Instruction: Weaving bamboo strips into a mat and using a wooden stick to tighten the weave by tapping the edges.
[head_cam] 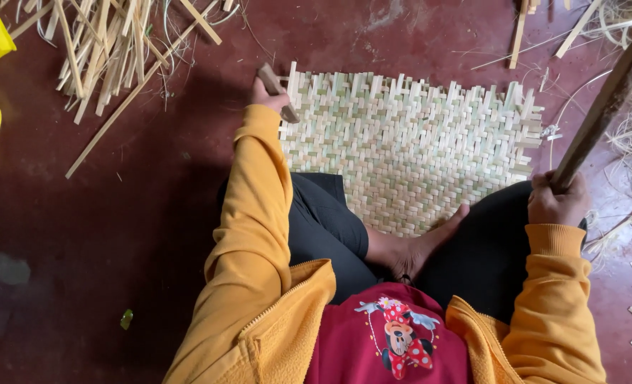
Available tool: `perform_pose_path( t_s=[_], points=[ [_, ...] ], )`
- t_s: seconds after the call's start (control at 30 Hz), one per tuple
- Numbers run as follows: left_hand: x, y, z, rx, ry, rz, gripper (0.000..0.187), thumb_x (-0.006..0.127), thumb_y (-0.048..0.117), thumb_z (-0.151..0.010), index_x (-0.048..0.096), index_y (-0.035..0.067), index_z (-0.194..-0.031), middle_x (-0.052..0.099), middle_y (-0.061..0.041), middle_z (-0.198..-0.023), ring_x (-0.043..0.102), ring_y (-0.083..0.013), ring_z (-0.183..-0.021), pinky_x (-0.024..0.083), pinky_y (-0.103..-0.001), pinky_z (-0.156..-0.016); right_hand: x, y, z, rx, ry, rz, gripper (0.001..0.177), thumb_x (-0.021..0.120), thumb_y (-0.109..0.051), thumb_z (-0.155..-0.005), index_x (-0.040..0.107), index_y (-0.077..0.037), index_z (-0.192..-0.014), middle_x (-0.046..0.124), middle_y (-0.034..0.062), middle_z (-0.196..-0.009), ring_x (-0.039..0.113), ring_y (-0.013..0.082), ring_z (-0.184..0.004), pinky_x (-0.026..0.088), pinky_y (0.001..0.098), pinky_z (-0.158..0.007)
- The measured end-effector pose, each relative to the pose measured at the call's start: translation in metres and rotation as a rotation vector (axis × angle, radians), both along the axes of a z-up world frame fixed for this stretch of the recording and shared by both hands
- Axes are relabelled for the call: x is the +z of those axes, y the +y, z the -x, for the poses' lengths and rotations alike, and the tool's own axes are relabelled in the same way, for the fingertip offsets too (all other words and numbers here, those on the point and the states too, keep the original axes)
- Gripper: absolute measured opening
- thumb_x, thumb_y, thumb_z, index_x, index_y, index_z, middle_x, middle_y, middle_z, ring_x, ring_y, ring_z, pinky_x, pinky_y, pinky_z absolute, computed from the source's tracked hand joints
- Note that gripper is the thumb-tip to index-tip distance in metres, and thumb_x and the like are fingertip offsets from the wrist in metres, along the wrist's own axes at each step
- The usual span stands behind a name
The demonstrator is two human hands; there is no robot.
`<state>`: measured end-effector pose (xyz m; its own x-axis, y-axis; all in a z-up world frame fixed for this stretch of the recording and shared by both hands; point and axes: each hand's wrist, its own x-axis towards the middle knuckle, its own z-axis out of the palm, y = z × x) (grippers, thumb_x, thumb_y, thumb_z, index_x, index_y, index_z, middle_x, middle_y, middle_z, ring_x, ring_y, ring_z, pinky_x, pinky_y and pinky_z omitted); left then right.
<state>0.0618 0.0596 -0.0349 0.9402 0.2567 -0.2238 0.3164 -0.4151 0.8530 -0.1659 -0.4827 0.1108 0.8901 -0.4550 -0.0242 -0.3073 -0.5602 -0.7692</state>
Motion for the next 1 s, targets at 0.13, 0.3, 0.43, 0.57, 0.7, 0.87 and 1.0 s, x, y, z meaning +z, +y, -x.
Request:
perform_pose_path(
  t_s=[0.13,0.3,0.43,0.57,0.7,0.87,1.0],
  points=[
    [0.026,0.005,0.010,0.067,0.183,0.121,0.056,0.073,0.008,-0.075,0.053,0.004,-0.128,0.070,-0.013,-0.112,0.075,-0.0228,-0.082,0.065,-0.026,-0.066,0.004,0.002,0.001,0.007,0.031,0.044,0.014,0.067,-0.004,-0.114,0.055,-0.005,-0.108,0.056,0.0055,-0.078,0.054,0.0169,-0.062,0.048,0.0298,-0.061],
    [0.035,0.010,0.013,0.017,-0.068,-0.079,0.048,0.077,0.011,-0.079,0.059,0.005,-0.123,0.072,-0.010,-0.114,0.073,-0.0252,-0.103,0.059,-0.037,-0.094,0.001,0.000,0.003,-0.010,0.029,0.006,0.013,0.067,-0.002,-0.112,0.055,-0.004,-0.107,0.056,0.0053,-0.078,0.054,0.0160,-0.062,0.048,0.0287,-0.061],
    [0.048,0.002,0.013,-0.157,-0.056,-0.080,0.045,0.078,0.012,-0.081,0.060,0.003,-0.121,0.071,-0.014,-0.113,0.074,-0.0281,-0.095,0.065,-0.036,-0.074,0.002,0.001,0.001,-0.010,0.003,-0.056,0.013,0.066,-0.002,-0.113,0.054,-0.005,-0.110,0.055,0.0038,-0.078,0.052,0.0140,-0.061,0.046,0.0269,-0.059],
    [0.038,0.000,0.009,-0.247,0.059,-0.237,0.054,0.080,0.015,-0.078,0.063,0.000,-0.127,0.070,-0.017,-0.123,0.069,-0.0311,-0.111,0.054,-0.040,-0.097,-0.003,-0.002,0.003,-0.003,0.004,-0.015,0.013,0.068,-0.003,-0.113,0.055,-0.003,-0.110,0.056,0.0049,-0.078,0.053,0.0150,-0.061,0.047,0.0276,-0.059],
    [0.054,-0.004,0.011,-0.244,0.177,-0.356,0.053,0.082,0.020,-0.079,0.065,0.005,-0.126,0.071,-0.013,-0.121,0.070,-0.0291,-0.108,0.055,-0.041,-0.094,-0.005,-0.004,0.002,0.016,0.006,0.038,0.012,0.068,-0.002,-0.110,0.057,-0.003,-0.108,0.057,0.0059,-0.078,0.054,0.0165,-0.061,0.048,0.0292,-0.060],
    [0.044,0.000,0.010,-0.274,0.160,-0.325,0.041,0.080,0.014,-0.078,0.070,0.007,-0.117,0.075,-0.011,-0.112,0.072,-0.0281,-0.101,0.055,-0.038,-0.090,0.001,0.001,0.002,0.001,0.016,-0.001,0.013,0.066,0.000,-0.110,0.054,-0.004,-0.107,0.055,0.0054,-0.077,0.053,0.0160,-0.061,0.047,0.0287,-0.060],
    [0.038,-0.002,0.007,-0.292,0.197,-0.364,0.035,0.080,0.018,-0.080,0.071,0.007,-0.112,0.074,-0.012,-0.109,0.071,-0.0281,-0.099,0.056,-0.039,-0.089,0.001,0.000,0.002,-0.006,0.023,0.018,0.011,0.066,-0.002,-0.109,0.056,-0.002,-0.106,0.057,0.0063,-0.076,0.054,0.0168,-0.060,0.049,0.0292,-0.059]
  ],
)
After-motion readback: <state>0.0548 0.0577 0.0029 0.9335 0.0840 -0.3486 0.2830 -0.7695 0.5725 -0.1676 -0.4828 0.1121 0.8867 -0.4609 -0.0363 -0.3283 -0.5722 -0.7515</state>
